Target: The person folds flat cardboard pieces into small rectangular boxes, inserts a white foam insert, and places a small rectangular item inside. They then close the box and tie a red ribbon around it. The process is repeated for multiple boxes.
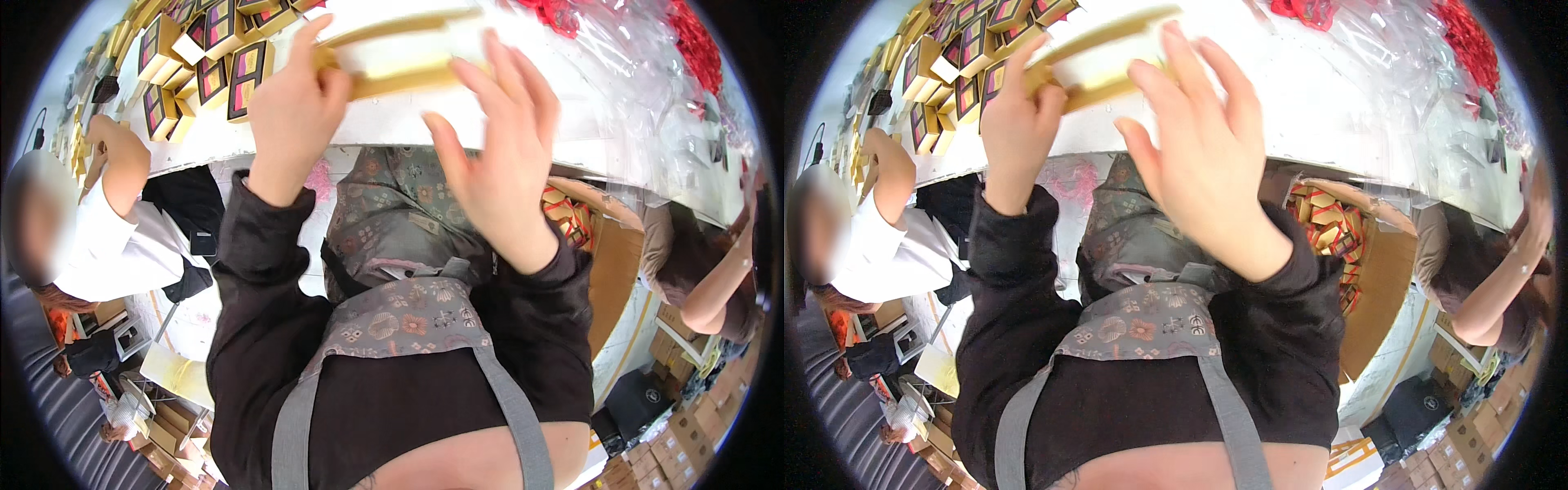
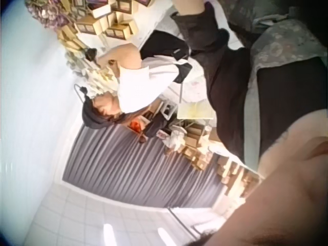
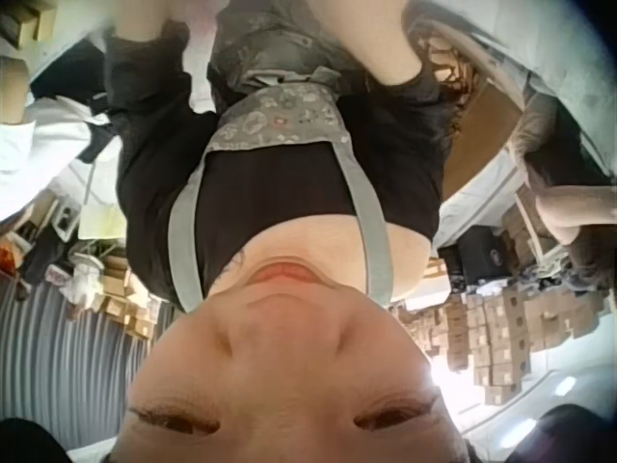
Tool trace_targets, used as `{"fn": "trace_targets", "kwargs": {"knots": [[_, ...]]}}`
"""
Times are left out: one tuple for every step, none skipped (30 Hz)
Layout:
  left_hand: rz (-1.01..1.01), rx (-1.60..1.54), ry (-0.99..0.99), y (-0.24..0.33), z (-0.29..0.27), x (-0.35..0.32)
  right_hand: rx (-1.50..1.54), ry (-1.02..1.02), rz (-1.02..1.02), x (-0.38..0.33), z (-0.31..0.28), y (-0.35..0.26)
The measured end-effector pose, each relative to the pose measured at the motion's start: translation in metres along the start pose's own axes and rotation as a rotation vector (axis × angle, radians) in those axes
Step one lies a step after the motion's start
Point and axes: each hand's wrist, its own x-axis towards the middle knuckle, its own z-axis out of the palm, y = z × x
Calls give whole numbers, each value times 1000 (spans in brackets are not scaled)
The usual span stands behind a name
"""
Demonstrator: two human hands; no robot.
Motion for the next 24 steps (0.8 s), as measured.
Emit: {"fn": "trace_targets", "kwargs": {"knots": [[-88,-6,88,-4,0,-2,-25,5,79,-11,-4,-9],[-203,-159,87,-2,7,-10,137,-20,218,-18,1,-16],[-328,-345,32,10,11,-19,303,-52,361,-27,9,-23],[-363,-404,-64,19,17,-33,663,-129,552,-36,22,-22],[-398,-455,-156,25,24,-45,1025,24,676,-33,35,-26],[-355,-362,-191,34,29,-55,864,-24,677,-36,40,-21],[-310,-269,-226,40,31,-62,702,-71,675,-40,43,-15],[-288,-141,-429,43,20,-58,703,-101,629,-44,43,-11],[-251,-237,-330,42,21,-55,704,-133,584,-47,44,-9],[-214,-332,-229,40,23,-51,705,-164,538,-49,44,-7],[-176,-421,-120,36,25,-46,766,-175,611,-46,42,-9],[-101,-533,-214,28,26,-41,827,-186,684,-42,38,-14],[-107,-566,-200,29,26,-40,888,-197,757,-39,37,-16],[-114,-600,-193,33,27,-40,876,-128,777,-38,40,-13],[-120,-636,-186,35,28,-40,910,-143,772,-37,42,-11],[-124,-653,-194,35,29,-39,943,-157,767,-36,42,-9],[-132,-671,-202,35,31,-39,978,-175,763,-37,42,-7],[-141,-688,-210,35,32,-41,974,-217,792,-39,42,-6],[-169,-711,-262,35,33,-43,971,-258,820,-40,41,-4],[-195,-733,-312,35,33,-46,967,-299,846,-41,41,-2],[-221,-754,-362,35,34,-49,879,-311,808,-42,40,-1],[-248,-768,-365,35,36,-52,791,-324,770,-43,40,0],[-272,-785,-370,35,38,-56,700,-334,733,-44,39,1],[-297,-801,-374,36,39,-58,644,-233,658,-48,44,3]]}}
